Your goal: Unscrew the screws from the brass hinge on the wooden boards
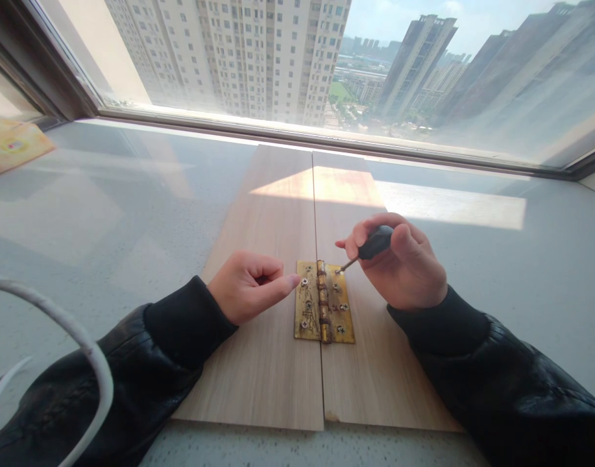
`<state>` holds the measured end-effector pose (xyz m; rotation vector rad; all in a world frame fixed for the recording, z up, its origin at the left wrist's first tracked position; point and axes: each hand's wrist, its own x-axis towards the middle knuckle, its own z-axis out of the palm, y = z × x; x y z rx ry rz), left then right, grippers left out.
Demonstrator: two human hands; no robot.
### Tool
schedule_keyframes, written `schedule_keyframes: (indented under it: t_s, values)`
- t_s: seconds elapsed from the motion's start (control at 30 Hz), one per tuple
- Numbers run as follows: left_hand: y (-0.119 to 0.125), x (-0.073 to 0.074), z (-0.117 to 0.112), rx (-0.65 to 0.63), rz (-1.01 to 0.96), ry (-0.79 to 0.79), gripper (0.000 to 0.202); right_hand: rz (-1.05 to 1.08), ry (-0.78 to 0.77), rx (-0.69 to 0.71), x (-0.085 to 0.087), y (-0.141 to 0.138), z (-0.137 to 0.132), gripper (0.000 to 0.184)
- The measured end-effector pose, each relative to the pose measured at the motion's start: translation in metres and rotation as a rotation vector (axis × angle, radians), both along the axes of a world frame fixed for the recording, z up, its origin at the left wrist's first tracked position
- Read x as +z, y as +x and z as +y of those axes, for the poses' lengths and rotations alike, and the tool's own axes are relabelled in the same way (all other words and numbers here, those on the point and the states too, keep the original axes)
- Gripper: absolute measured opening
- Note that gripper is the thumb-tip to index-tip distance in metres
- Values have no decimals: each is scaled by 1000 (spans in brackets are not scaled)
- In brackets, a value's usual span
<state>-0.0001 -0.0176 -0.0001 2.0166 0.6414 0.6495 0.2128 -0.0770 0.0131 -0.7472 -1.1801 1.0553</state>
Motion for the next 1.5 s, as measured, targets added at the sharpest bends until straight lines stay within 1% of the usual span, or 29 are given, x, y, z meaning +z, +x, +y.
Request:
schedule_keyframes:
  t_s: [0.03, 0.13, 0.2, 0.27, 0.37, 0.43, 0.5, 0.57, 0.63, 0.7, 0.83, 0.87, 0.97, 1.0, 1.03, 1.1, 1.17, 1.23, 1.33, 1.4, 1.5]
  values:
    - [0, 0, 0, 1, -1, 1, 44, 9, -17, 26, 1, -1, 0, 23]
    - [0, 1, 0, 4, 3, 2, 43, 35, -86, 120, 5, -4, 0, 39]
    - [0, 1, 0, 2, 2, 6, 44, 60, -110, 134, 7, -6, 0, 45]
    - [0, 1, 1, -3, 1, 9, 44, 86, -113, 129, 8, -6, -1, 40]
    - [0, 0, 1, 4, 1, 5, 44, 72, -90, 125, 7, -4, -1, 25]
    - [0, 0, 1, 4, 2, 8, 43, 43, -58, 73, 4, -2, 0, 21]
    - [0, 1, 1, 2, 3, 13, 43, 9, -31, 3, 2, -1, 1, 23]
    - [0, 1, 1, -2, 2, 14, 43, -13, -37, -25, 1, -1, 1, 31]
    - [0, 2, 1, -1, 2, 11, 43, -21, -72, -3, 2, -3, 2, 40]
    - [1, 2, 1, 2, -1, 7, 43, 3, -110, 27, 4, -6, 1, 45]
    - [1, 2, 1, 4, -6, 11, 44, 45, -113, 25, 8, -9, 0, 52]
    - [1, 2, 1, 3, -6, 10, 44, 45, -106, 26, 7, -8, 0, 51]
    - [0, 1, 1, 1, -5, 8, 44, 3, -65, 24, 4, -4, 1, 37]
    - [0, 1, 0, 2, -4, 10, 44, -20, -50, 11, 3, -3, 2, 35]
    - [0, 1, 0, 3, -4, 12, 43, -39, -42, -3, 2, -1, 2, 36]
    - [0, 0, 0, 1, -5, 15, 44, -64, -52, -20, 1, 0, 2, 46]
    - [0, 0, 0, -3, -4, 8, 43, -90, -75, -4, 1, 0, 2, 56]
    - [0, 0, 0, 2, -7, -1, 44, -105, -92, 36, 3, -2, 2, 61]
    - [0, 0, 1, 9, -8, -7, 44, -43, -107, 85, 5, -6, 1, 59]
    - [0, 0, 1, 11, -6, -4, 44, 0, -104, 72, 5, -8, 2, 56]
    - [0, -1, 1, 2, 0, 2, 44, -1, -70, 12, 2, -6, 3, 48]
